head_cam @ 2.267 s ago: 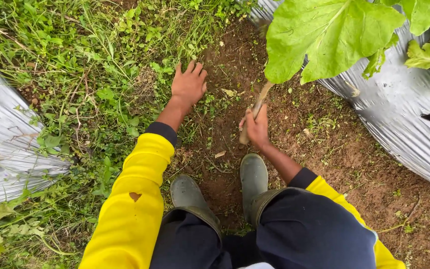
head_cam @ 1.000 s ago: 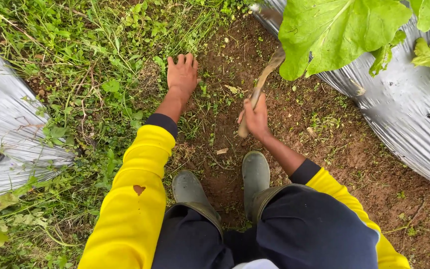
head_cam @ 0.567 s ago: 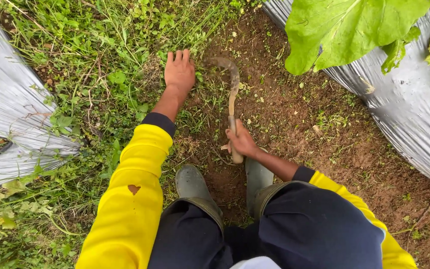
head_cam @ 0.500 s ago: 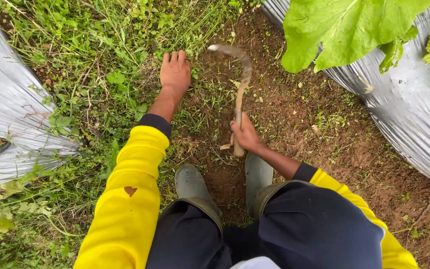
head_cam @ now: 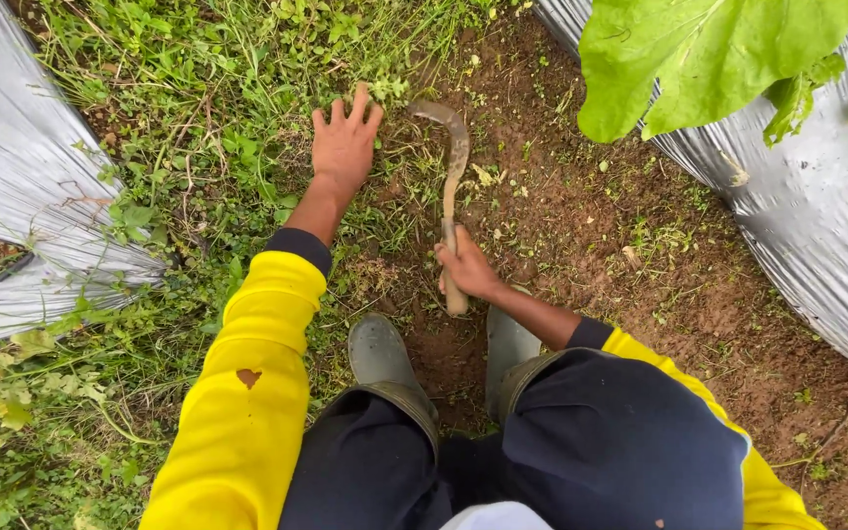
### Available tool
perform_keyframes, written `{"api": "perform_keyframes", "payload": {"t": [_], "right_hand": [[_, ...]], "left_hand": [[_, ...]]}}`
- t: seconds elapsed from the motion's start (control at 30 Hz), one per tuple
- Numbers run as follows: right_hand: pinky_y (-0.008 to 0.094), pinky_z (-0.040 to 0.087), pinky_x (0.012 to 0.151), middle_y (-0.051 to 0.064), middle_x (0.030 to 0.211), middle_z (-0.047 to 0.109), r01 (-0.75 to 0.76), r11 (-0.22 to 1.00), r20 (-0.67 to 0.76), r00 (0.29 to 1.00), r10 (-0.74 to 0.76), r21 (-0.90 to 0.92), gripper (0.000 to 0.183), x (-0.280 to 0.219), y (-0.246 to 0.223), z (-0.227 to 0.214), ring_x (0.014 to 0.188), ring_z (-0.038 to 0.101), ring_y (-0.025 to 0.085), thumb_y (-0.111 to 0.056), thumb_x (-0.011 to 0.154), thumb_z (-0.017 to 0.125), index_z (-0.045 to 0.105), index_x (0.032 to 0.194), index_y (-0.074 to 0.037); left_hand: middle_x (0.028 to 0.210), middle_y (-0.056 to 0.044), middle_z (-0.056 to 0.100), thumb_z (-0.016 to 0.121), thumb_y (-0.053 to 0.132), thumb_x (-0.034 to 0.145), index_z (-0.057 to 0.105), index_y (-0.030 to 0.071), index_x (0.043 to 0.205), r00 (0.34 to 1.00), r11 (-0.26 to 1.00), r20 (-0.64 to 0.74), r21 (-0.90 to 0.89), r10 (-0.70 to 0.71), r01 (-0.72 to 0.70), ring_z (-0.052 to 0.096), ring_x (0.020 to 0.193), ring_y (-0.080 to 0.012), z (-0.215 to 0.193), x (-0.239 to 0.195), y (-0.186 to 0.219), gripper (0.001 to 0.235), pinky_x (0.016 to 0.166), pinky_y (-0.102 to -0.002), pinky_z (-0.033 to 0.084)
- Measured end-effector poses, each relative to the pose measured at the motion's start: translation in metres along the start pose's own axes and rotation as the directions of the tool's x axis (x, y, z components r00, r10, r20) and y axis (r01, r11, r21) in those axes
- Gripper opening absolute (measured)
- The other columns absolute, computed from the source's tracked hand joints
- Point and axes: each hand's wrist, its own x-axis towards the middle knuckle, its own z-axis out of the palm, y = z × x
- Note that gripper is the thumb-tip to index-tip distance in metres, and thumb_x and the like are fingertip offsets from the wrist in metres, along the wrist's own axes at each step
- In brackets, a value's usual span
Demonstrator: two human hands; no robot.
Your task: The person is using a hand sickle to remove weeds from the soil around vegetable plants in a field.
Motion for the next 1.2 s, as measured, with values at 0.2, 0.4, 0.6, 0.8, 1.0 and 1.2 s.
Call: {"api": "perform_keyframes", "payload": {"t": [0.2, 0.4, 0.6, 0.8, 1.0, 1.2], "right_hand": [[0.025, 0.057, 0.037, 0.006, 0.089, 0.06, 0.069, 0.997, -0.41, 0.909, -0.075, -0.03, 0.012, 0.009, -0.034, -0.054, 0.054, 0.063, 0.016, -0.01, 0.108, 0.044, 0.042, 0.12, -0.006], [0.03, 0.067, 0.048, 0.011, 0.099, 0.059, 0.62, 0.785, -0.63, 0.618, -0.469, 0.024, 0.009, 0.031, -0.043, -0.051, 0.059, 0.068, 0.019, -0.009, 0.113, 0.041, 0.033, 0.118, -0.01], [0.032, 0.068, 0.044, 0.016, 0.102, 0.057, -0.12, 0.983, 0.004, 0.993, 0.122, -0.136, 0.018, -0.009, -0.027, 0.008, 0.06, 0.069, 0.023, -0.017, 0.109, 0.044, 0.035, 0.119, -0.005], [0.028, 0.064, 0.041, 0.008, 0.088, 0.058, 0.007, 0.996, -0.097, 0.995, -0.015, -0.085, 0.027, -0.01, -0.02, -0.027, 0.055, 0.064, 0.017, -0.017, 0.11, 0.046, 0.038, 0.133, -0.005], [0.025, 0.062, 0.044, 0.008, 0.097, 0.056, 0.236, 0.968, -0.485, 0.839, -0.246, -0.083, 0.015, 0.009, -0.046, -0.072, 0.061, 0.06, 0.015, -0.015, 0.111, 0.045, 0.039, 0.121, -0.006], [0.026, 0.062, 0.041, 0.009, 0.077, 0.064, 0.43, 0.896, -0.435, 0.831, -0.346, 0.108, 0.012, 0.008, -0.011, -0.019, 0.055, 0.066, 0.019, 0.008, 0.108, 0.035, 0.042, 0.107, -0.002]], "left_hand": [[0.17, 0.001, -0.021, 0.046, -0.013, 0.093, -0.008, 0.039, 0.166, 0.982, 0.987, 0.105, -0.009, 0.159, -0.159, 0.007, 0.155, -0.0438, -0.034, 0.006, 0.01, 0.105, 0.118, -0.07, 0.028], [0.169, -0.01, 0.024, 0.056, 0.017, 0.097, 0.022, 0.015, 0.164, 0.973, 0.994, 0.202, -0.025, 0.109, -0.106, 0.019, 0.154, -0.0382, 0.005, 0.027, 0.008, 0.075, 0.12, -0.069, 0.019], [0.156, -0.008, 0.04, 0.038, 0.026, 0.106, 0.039, 0.014, 0.154, 0.989, 0.997, 0.121, -0.029, 0.081, -0.078, 0.028, 0.148, -0.0358, 0.028, 0.019, 0.0, 0.05, 0.117, -0.071, 0.02], [0.174, -0.002, -0.001, 0.051, -0.01, 0.094, -0.005, 0.03, 0.166, 0.964, 0.986, 0.213, -0.071, 0.161, -0.149, 0.017, 0.155, -0.0411, -0.026, 0.004, 0.005, 0.099, 0.119, -0.072, 0.023], [0.167, -0.004, 0.025, 0.067, 0.01, 0.093, 0.009, 0.022, 0.166, 0.952, 0.985, 0.255, -0.063, 0.171, -0.16, 0.021, 0.151, -0.0424, -0.002, 0.03, 0.013, 0.094, 0.118, -0.073, 0.022], [0.155, -0.008, 0.041, 0.045, 0.004, 0.099, 0.037, 0.012, 0.155, 0.98, 0.988, 0.145, -0.089, 0.138, -0.126, 0.036, 0.14, -0.0377, 0.014, 0.035, 0.015, 0.057, 0.115, -0.076, 0.025]]}}
